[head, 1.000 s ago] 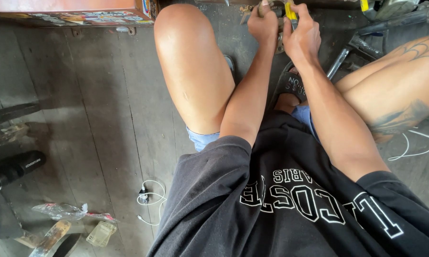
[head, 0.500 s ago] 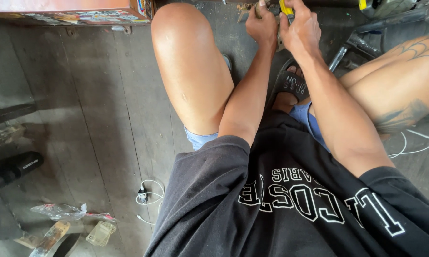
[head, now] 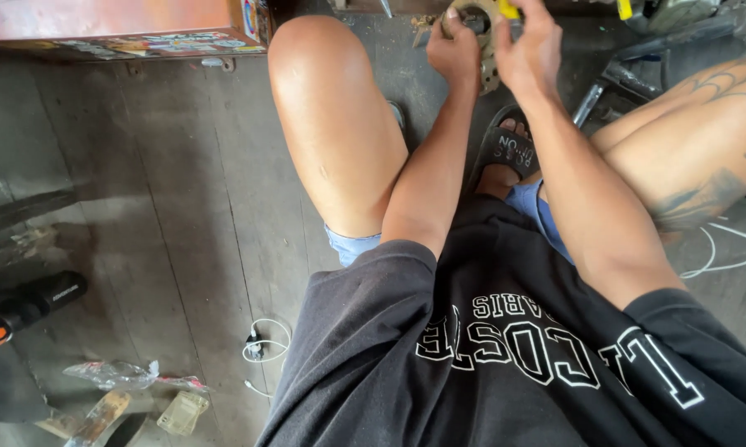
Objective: The person sits on the floor and uses a yellow-handled scraper to remove material from the inner surface of a circular metal ring. They rotate the ring in their left hand while scraping with their right hand, then flip the ring to work on the outer edge.
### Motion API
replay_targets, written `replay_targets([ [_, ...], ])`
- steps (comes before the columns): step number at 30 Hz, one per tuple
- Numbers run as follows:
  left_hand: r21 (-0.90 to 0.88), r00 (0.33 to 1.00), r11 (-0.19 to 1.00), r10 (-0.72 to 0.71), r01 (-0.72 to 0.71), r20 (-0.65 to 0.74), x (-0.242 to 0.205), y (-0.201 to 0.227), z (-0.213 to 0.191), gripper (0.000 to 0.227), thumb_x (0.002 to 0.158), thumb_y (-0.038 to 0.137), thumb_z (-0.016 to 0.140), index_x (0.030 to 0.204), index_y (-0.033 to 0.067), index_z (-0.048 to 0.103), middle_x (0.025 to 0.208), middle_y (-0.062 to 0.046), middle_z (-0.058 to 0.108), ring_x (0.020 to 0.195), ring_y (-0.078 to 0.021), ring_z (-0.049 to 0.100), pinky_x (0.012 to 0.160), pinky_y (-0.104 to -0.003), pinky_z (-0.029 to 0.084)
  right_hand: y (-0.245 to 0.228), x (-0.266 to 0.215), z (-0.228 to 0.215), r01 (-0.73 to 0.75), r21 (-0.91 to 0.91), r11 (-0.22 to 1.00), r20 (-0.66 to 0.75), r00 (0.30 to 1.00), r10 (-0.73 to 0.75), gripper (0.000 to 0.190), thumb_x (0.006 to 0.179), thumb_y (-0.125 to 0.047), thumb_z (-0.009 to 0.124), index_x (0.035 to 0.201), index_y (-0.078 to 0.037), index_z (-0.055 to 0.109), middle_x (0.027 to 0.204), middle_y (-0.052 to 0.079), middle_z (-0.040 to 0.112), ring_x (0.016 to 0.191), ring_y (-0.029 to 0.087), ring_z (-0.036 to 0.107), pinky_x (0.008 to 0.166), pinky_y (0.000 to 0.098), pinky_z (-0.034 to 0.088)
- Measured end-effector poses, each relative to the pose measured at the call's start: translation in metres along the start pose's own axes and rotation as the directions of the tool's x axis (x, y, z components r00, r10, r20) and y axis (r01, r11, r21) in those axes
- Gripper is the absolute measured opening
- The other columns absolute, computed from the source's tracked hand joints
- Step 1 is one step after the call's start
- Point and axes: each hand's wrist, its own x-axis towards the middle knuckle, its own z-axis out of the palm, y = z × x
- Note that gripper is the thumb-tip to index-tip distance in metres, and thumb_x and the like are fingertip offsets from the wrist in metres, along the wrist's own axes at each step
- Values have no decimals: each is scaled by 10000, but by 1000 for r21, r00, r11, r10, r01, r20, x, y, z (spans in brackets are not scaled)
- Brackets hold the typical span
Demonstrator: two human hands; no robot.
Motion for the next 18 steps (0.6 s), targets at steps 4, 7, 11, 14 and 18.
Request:
replay_targets([
  [4,-189,999,981,-39,42,18,-1,0,1,458,1064,485,499,1213,94,687,951,-141,694,857,-366,654,747,-591,470,-21,2,-18,12,99,995,-70,998,-5,180,1073,-103,658,1202,22,662,978,172,762,796,281,733,682,388,545],
  [7,-334,998,943,-35,17,-50,-5,19,4,406,1105,419,472,853,118,577,657,-71,567,538,-204,520,511,-458,438,-19,-2,-15,-32,80,996,-4,999,32,225,1080,-147,676,1249,-1,653,888,175,737,626,236,645,527,414,492],
  [11,-467,998,884,-44,22,-36,-7,34,2,400,1144,290,441,831,73,562,701,-78,604,520,-208,567,460,-409,483,-34,-2,-15,-81,41,996,127,989,75,204,1036,-134,668,1238,-120,639,1054,117,761,860,393,708,614,502,494],
  [14,-326,996,945,9,-36,-84,-7,25,3,400,1145,327,424,842,111,571,699,-43,613,554,-220,586,523,-427,512,-31,-3,-8,-93,-16,995,175,980,95,248,1034,-160,679,1280,-152,650,1128,130,777,948,457,698,646,551,509],
  [18,-267,992,960,56,-85,-113,-8,25,4,385,1157,353,430,881,136,590,728,-25,617,601,-216,592,546,-407,535,-17,1,5,-60,-109,992,155,985,77,231,1035,-183,701,1254,-116,668,969,224,762,839,538,678,596,587,511],
])
